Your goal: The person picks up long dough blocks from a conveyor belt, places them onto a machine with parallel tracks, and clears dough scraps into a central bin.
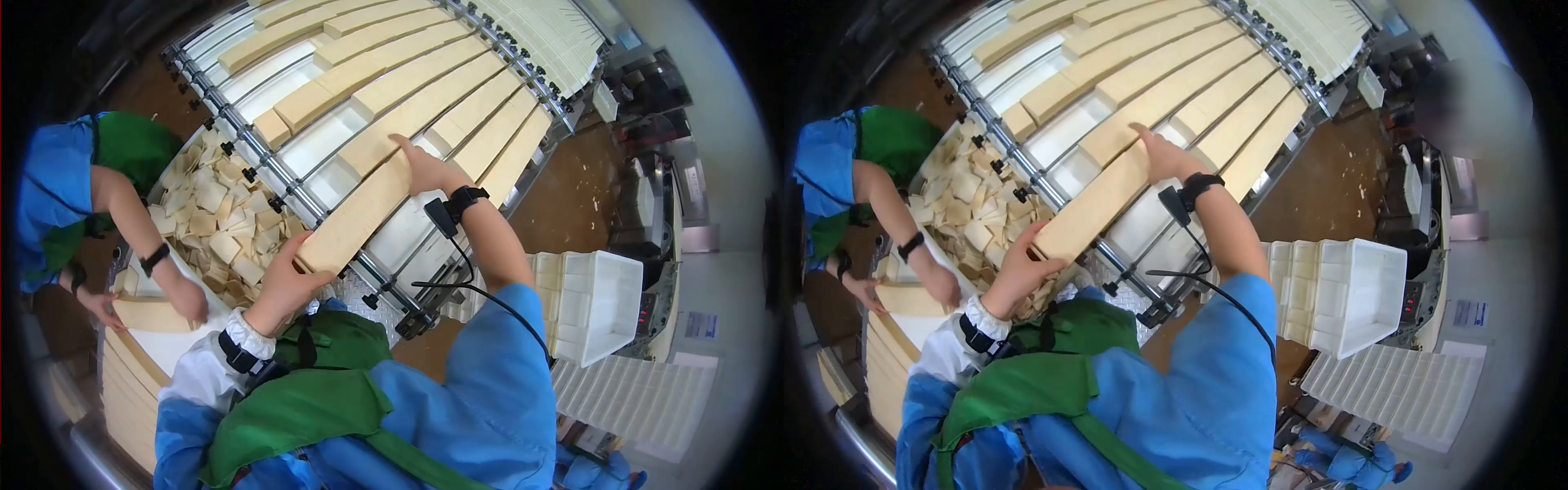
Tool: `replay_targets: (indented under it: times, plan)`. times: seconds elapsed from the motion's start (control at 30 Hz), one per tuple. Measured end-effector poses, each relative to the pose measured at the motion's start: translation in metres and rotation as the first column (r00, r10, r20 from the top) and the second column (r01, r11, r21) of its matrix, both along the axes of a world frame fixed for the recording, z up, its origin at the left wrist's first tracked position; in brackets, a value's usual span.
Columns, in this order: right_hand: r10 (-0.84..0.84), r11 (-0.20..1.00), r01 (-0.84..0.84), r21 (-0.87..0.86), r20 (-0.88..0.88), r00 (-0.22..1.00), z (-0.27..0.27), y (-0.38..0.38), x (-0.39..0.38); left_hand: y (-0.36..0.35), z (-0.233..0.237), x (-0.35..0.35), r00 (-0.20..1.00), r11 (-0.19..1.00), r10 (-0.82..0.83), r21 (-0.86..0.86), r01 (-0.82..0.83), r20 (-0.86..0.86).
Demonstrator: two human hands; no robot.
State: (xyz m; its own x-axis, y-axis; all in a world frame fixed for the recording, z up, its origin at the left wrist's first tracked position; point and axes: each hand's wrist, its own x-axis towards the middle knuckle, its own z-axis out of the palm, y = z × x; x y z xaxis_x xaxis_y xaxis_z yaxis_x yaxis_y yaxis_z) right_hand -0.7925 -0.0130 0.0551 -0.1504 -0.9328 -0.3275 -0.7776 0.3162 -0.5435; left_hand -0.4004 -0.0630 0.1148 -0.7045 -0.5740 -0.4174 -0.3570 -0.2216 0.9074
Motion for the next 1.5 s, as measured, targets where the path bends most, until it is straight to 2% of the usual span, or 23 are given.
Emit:
replay_targets:
  times: [0.03, 0.1, 0.13, 0.17, 0.2, 0.23, 0.3, 0.37, 0.53, 0.7, 0.77, 0.9, 0.97, 1.0, 1.1, 1.17, 1.2, 1.27, 1.3, 1.37, 1.4, 1.47, 1.5]
  plan:
    - [-0.004, 1.0, 0.004, -0.002, 0.006, 1.0, 0.007, 0.0, 0.002, -0.001, -0.004, -0.007, 1.0, 1.0, -0.006, 0.006, 0.006, -0.005]
    - [-0.098, 0.986, 0.143, 0.085, -0.4, 0.911, 0.024, 0.005, 0.009, -0.006, -0.016, -0.025, 0.999, 0.997, -0.047, -0.053, 0.048, 0.006]
    - [-0.101, 0.986, 0.146, 0.084, -0.396, 0.913, 0.024, 0.01, 0.013, -0.009, -0.023, -0.035, 0.997, 0.991, -0.081, -0.11, 0.082, 0.009]
    - [-0.206, 0.962, 0.056, -0.267, -0.576, 0.791, 0.024, 0.017, 0.017, -0.01, -0.031, -0.045, 0.996, 0.99, -0.083, -0.11, 0.084, 0.012]
    - [-0.366, 0.824, -0.115, -0.555, -0.676, 0.64, 0.025, 0.025, 0.024, -0.009, -0.039, -0.056, 0.999, 0.994, -0.043, -0.097, 0.043, -0.005]
    - [-0.368, 0.825, -0.109, -0.554, -0.673, 0.642, 0.027, 0.034, 0.039, -0.009, -0.042, -0.066, 1.0, 0.997, -0.004, -0.082, 0.002, -0.02]
    - [-0.385, 0.846, 0.198, -0.495, -0.311, 0.869, 0.036, 0.049, 0.087, -0.008, -0.041, -0.082, 0.998, 0.998, -0.03, -0.056, 0.033, 0.063]
    - [-0.382, 0.833, 0.287, -0.473, -0.117, 0.917, 0.044, 0.063, 0.137, -0.001, -0.055, -0.087, 0.992, 0.975, 0.091, -0.211, -0.071, 0.089]
    - [-0.445, 0.784, 0.341, -0.518, -0.087, 0.891, 0.018, 0.07, 0.186, 0.005, -0.073, -0.082, 0.98, 0.96, 0.197, -0.203, -0.193, 0.0]
    - [-0.52, 0.724, 0.426, -0.543, -0.022, 0.854, 0.019, 0.067, 0.201, 0.007, -0.09, -0.061, 0.982, 0.96, 0.175, -0.21, -0.187, -0.072]
    - [-0.505, 0.75, 0.431, -0.501, -0.013, 0.863, 0.025, 0.068, 0.207, 0.012, -0.092, -0.056, 0.945, 0.964, 0.246, -0.047, -0.261, -0.216]
    - [-0.497, 0.765, 0.443, -0.467, 0.008, 0.867, 0.016, 0.058, 0.204, 0.008, -0.082, -0.057, 0.965, 0.964, 0.196, -0.146, -0.223, -0.174]
    - [-0.512, 0.682, 0.389, -0.619, -0.025, 0.859, -0.003, 0.048, 0.195, 0.007, -0.064, -0.064, 0.996, 0.957, 0.073, -0.286, -0.057, 0.047]
    - [-0.505, 0.686, 0.38, -0.621, -0.03, 0.863, -0.003, 0.046, 0.193, 0.008, -0.064, -0.063, 0.996, 0.956, 0.081, -0.285, -0.066, 0.043]
    - [-0.451, 0.802, 0.385, -0.456, -0.039, 0.892, -0.004, 0.045, 0.181, 0.002, -0.068, -0.059, 0.995, 0.945, 0.094, -0.318, -0.078, 0.037]
    - [-0.429, 0.83, 0.424, -0.364, 0.07, 0.901, -0.009, 0.048, 0.172, -0.01, -0.084, -0.036, 0.984, 0.988, 0.138, -0.056, -0.145, -0.112]
    - [-0.421, 0.833, 0.415, -0.366, 0.067, 0.905, -0.007, 0.05, 0.17, -0.015, -0.056, -0.018, 0.986, 0.987, 0.134, -0.071, -0.142, -0.098]
    - [-0.397, 0.812, 0.477, -0.336, 0.28, 0.874, 0.0, 0.049, 0.168, -0.034, -0.067, 0.022, 0.974, 0.959, 0.224, -0.177, -0.223, -0.013]
    - [-0.388, 0.816, 0.468, -0.338, 0.279, 0.878, 0.006, 0.043, 0.17, -0.042, -0.077, 0.04, 0.972, 0.956, 0.234, -0.178, -0.233, -0.015]
    - [-0.322, 0.73, 0.409, -0.547, 0.253, 0.912, 0.02, 0.026, 0.174, -0.049, -0.097, 0.07, 0.886, 0.808, 0.464, -0.414, -0.419, 0.01]
    - [-0.317, 0.73, 0.405, -0.55, 0.253, 0.914, 0.019, 0.013, 0.174, -0.047, -0.095, 0.08, 0.883, 0.804, 0.469, -0.417, -0.423, 0.007]
    - [-0.387, 0.725, 0.283, -0.627, -0.032, 0.921, 0.011, -0.015, 0.171, -0.038, -0.088, 0.097, 0.885, 0.853, 0.452, -0.347, -0.39, 0.116]
    - [-0.381, 0.727, 0.277, -0.629, -0.033, 0.924, 0.006, -0.024, 0.17, -0.032, -0.087, 0.103, 0.882, 0.85, 0.458, -0.348, -0.396, 0.114]
